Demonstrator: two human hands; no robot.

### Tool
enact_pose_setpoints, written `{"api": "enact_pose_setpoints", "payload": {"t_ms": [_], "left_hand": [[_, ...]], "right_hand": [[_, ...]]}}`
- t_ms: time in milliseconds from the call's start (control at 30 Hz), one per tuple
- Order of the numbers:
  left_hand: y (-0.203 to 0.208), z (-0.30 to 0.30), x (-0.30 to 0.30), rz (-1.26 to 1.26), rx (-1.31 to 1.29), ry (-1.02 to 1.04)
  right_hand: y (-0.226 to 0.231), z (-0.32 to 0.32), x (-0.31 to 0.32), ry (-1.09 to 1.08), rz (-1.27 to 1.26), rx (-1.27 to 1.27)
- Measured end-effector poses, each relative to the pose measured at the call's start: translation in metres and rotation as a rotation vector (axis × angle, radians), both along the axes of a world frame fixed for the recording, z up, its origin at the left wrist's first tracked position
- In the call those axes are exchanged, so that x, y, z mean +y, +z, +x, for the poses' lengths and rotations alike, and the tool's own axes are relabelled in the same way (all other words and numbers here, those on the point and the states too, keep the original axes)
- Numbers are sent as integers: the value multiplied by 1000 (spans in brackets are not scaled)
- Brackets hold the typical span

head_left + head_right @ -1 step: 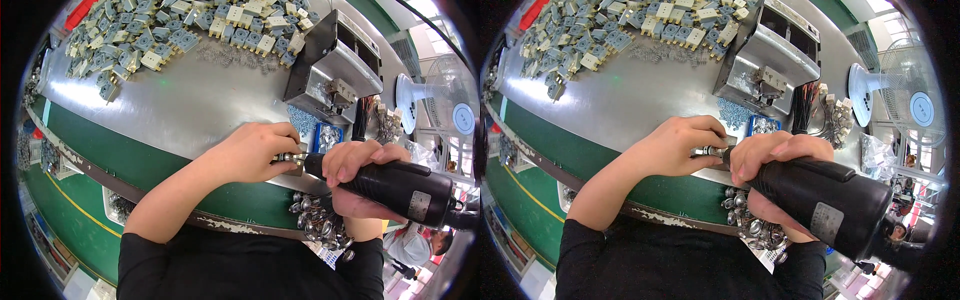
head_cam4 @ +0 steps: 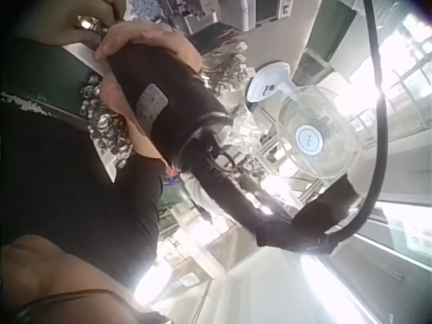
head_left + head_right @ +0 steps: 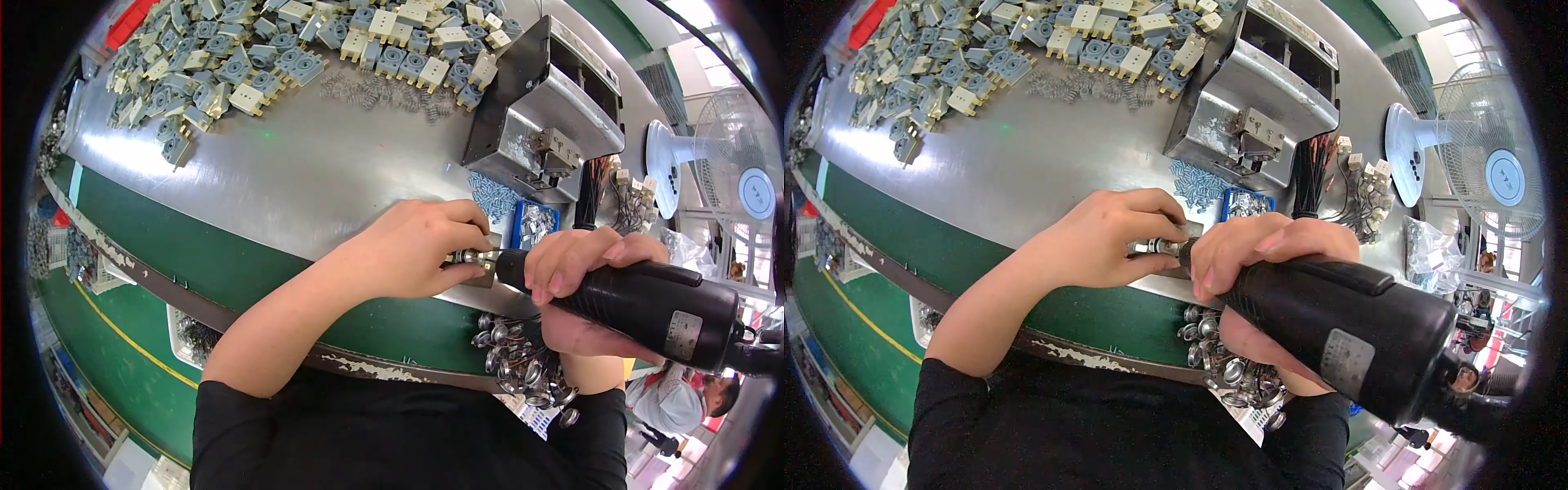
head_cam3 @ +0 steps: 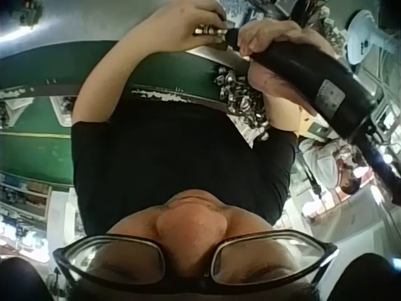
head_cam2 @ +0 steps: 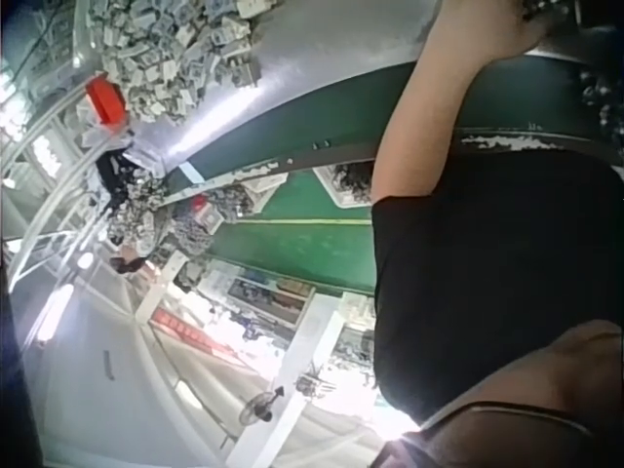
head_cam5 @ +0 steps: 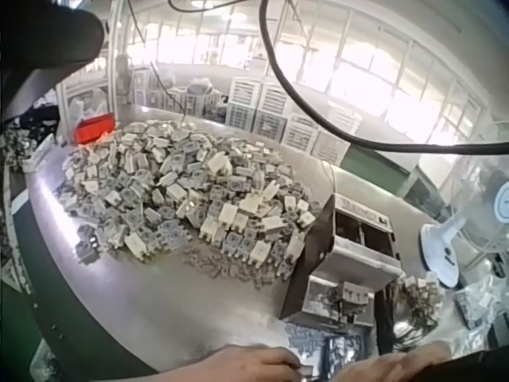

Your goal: Assembling small electronic components using an electric screwdriver on a factory production line.

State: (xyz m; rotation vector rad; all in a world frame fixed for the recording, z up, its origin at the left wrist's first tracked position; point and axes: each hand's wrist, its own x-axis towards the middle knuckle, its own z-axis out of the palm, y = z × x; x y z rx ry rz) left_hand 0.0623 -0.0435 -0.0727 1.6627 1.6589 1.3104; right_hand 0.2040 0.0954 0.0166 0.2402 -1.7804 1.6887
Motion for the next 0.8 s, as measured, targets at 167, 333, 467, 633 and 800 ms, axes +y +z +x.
{"api": "enact_pose_setpoints", "payload": {"t_ms": [167,333,467,633,800], "left_hand": [[1,1,0,16,24,5],[-4,-2,1,41,31,-4],[4,2,4,43,0,-28],[7,2,4,2,-41,-8],[11,4,5,-13,-30,-18]], "right_hand": [[6,9,5,121,-118,-132],[16,-2,15,102,-227,-61],[51,-4,64,68,-167,73],[44,-29,97,-352,-254,51],[44,-43,93,-443,-257,63]]}}
